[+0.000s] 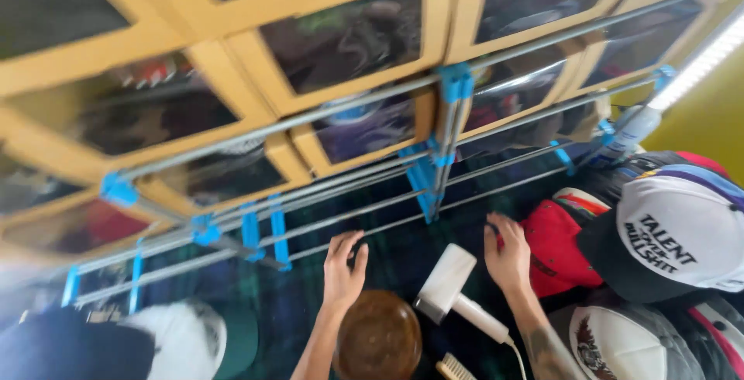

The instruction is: Cleaning various baseball caps using a handheld brush and a hair dryer to remove dust and lint.

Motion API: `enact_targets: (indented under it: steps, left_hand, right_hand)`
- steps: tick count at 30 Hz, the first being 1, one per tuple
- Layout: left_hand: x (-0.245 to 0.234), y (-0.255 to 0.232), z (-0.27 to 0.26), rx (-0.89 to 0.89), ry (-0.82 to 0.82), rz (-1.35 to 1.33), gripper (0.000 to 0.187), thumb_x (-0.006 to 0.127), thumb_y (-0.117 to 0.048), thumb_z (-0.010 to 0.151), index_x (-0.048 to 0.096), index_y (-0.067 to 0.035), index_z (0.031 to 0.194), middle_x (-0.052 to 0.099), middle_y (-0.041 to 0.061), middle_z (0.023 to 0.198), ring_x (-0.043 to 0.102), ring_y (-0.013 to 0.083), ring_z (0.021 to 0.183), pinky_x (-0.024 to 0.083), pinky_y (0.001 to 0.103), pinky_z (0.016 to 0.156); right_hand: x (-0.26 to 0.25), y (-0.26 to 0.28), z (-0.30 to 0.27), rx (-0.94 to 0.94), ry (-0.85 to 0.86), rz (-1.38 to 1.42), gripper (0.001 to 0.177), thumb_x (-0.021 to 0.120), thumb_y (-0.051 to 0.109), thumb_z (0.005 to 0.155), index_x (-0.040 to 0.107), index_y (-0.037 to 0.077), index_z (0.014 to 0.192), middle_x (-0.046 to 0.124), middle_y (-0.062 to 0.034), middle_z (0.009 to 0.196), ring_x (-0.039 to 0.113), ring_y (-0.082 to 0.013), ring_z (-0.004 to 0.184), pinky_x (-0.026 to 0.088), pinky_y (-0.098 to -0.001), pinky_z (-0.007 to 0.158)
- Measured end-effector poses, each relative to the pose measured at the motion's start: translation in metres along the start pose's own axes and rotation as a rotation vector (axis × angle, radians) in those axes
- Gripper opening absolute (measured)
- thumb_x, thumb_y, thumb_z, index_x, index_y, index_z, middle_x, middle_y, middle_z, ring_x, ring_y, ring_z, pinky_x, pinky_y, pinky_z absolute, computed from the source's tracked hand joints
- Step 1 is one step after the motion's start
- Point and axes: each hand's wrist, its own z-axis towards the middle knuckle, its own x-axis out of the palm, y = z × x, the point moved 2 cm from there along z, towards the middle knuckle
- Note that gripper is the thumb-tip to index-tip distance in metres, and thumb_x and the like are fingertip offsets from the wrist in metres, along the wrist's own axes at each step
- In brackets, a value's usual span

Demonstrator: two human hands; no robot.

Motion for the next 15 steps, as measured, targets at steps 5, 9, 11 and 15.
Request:
enact_targets:
  steps: [5, 9, 11, 15]
  left_hand:
    - [-0.067, 0.015, -0.137, -0.097, -0.230, -0.043, 0.028, 0.057, -0.028, 0.101, 0.074, -0.009, 0.113, 0.068, 0.007, 0.111, 0.071, 0.0184, 0.101, 0.063, 0.029, 0.078]
    - [-0.076, 0.034, -0.222, -0.226, -0.330, -0.032, 0.023, 0.058, -0.028, 0.099, 0.075, -0.014, 0.107, 0.070, 0.005, 0.103, 0.072, 0.0172, 0.089, 0.061, 0.028, 0.070]
    - [-0.073, 0.041, -0.254, -0.400, -0.332, -0.085, 0.019, 0.061, -0.019, 0.096, 0.077, -0.012, 0.103, 0.072, 0.002, 0.099, 0.074, 0.0144, 0.086, 0.062, 0.027, 0.070]
    - [-0.090, 0.048, -0.278, -0.464, -0.466, -0.099, 0.016, 0.062, -0.014, 0.095, 0.076, -0.011, 0.102, 0.072, 0.003, 0.101, 0.073, 0.0144, 0.080, 0.061, 0.027, 0.069]
  right_hand:
    - [-0.015, 0.050, -0.119, 0.109, 0.294, 0.208, 0.019, 0.062, 0.016, 0.099, 0.074, 0.007, 0.111, 0.076, -0.0076, 0.112, 0.071, -0.0219, 0.105, 0.052, -0.0336, 0.096]
    - [-0.017, 0.090, -0.186, 0.172, 0.438, 0.233, 0.021, 0.061, 0.018, 0.098, 0.074, 0.009, 0.112, 0.075, -0.0091, 0.108, 0.069, -0.0245, 0.108, 0.050, -0.0359, 0.102]
    - [-0.019, 0.111, -0.209, 0.145, 0.373, 0.254, 0.019, 0.065, 0.014, 0.094, 0.077, 0.014, 0.109, 0.076, -0.0026, 0.107, 0.072, -0.0184, 0.103, 0.054, -0.0320, 0.096]
    - [-0.028, 0.194, -0.180, -0.210, 0.172, 0.322, 0.013, 0.066, 0.006, 0.098, 0.073, 0.003, 0.109, 0.071, -0.0109, 0.106, 0.065, -0.0276, 0.100, 0.056, -0.0393, 0.091]
